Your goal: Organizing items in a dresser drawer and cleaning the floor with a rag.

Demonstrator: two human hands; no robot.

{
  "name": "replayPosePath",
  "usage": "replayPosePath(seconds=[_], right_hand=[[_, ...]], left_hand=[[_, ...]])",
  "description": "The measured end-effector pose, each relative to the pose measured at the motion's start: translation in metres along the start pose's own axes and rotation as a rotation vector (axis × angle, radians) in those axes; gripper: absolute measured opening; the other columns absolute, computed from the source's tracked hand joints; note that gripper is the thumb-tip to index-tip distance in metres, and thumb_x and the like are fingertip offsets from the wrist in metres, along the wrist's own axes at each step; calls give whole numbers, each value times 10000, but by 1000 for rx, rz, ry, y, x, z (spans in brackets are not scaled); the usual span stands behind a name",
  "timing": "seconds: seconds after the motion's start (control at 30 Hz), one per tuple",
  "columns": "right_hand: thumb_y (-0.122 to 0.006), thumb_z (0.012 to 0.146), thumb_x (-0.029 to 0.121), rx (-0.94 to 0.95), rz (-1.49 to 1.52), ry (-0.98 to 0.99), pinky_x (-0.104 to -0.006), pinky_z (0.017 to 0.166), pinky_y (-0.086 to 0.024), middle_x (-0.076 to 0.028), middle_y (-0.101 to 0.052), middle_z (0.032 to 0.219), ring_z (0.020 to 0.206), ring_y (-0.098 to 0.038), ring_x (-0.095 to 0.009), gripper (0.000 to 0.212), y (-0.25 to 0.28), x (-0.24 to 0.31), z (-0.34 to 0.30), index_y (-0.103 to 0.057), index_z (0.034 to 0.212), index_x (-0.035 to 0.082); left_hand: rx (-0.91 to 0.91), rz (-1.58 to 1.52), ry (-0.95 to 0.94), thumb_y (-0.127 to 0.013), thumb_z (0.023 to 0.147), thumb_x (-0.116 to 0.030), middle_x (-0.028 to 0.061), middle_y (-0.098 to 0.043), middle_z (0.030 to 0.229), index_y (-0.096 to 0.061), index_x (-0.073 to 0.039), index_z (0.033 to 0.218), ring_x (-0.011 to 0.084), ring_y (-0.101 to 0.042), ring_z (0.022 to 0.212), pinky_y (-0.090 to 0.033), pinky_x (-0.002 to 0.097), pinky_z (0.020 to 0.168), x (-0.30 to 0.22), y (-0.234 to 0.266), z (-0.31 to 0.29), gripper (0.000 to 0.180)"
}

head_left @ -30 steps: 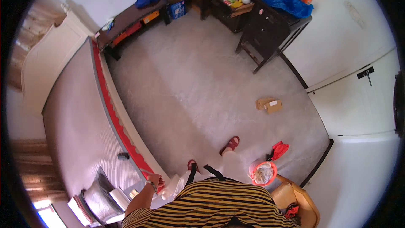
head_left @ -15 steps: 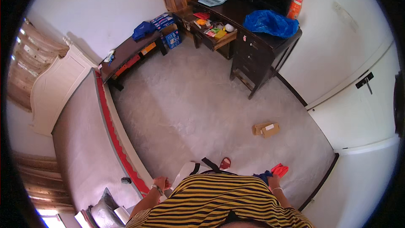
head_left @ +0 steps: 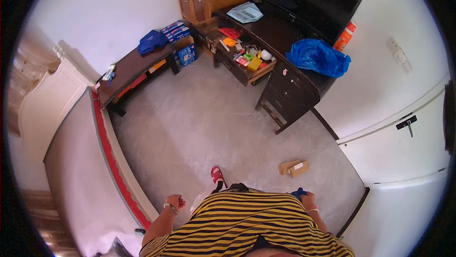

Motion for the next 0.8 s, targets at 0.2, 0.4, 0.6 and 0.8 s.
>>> replayPosePath(seconds=[0.2,0.4,0.6,0.8], right_hand=[[-613,653,118,-97,365,-108,-337,605,-460,-160,-616,675,631,-589,-224,203,0,60,3,-621,785,-37],[-603,674,129,-184,618,-168,-323,596,-461,-125,-605,657,615,-564,-170,206,29,130,31,-612,782,-47],[-608,689,173,-189,462,109,-324,556,-437,-144,-584,637,590,-551,-169,231,99,238,97,-588,758,-47],[-607,700,155,-69,472,322,-289,532,-395,-92,-522,593,577,-491,-124,201,169,340,182,-562,785,-22]], left_hand=[[108,247,-200,-523,801,-100,78,-511,576,-547,0,783,212,-552,470,-469,305,395,-168,-111,-39,105],[334,387,-437,-544,797,-121,69,-515,587,-553,0,829,179,-549,469,-448,281,386,-278,-241,-52,125],[369,377,-499,-527,817,-86,78,-520,600,-566,-2,834,179,-531,462,-465,298,412,-333,-350,-71,94],[394,343,-561,-552,802,-131,52,-520,623,-551,1,857,162,-548,487,-473,274,442,-373,-424,-95,143]])
Point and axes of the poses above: each hand's wrist, its own z-axis towards the middle knuckle, its own y-axis out of the back of the hand, x = y × z, the point moved 5 cm from there along z, towards the middle knuckle
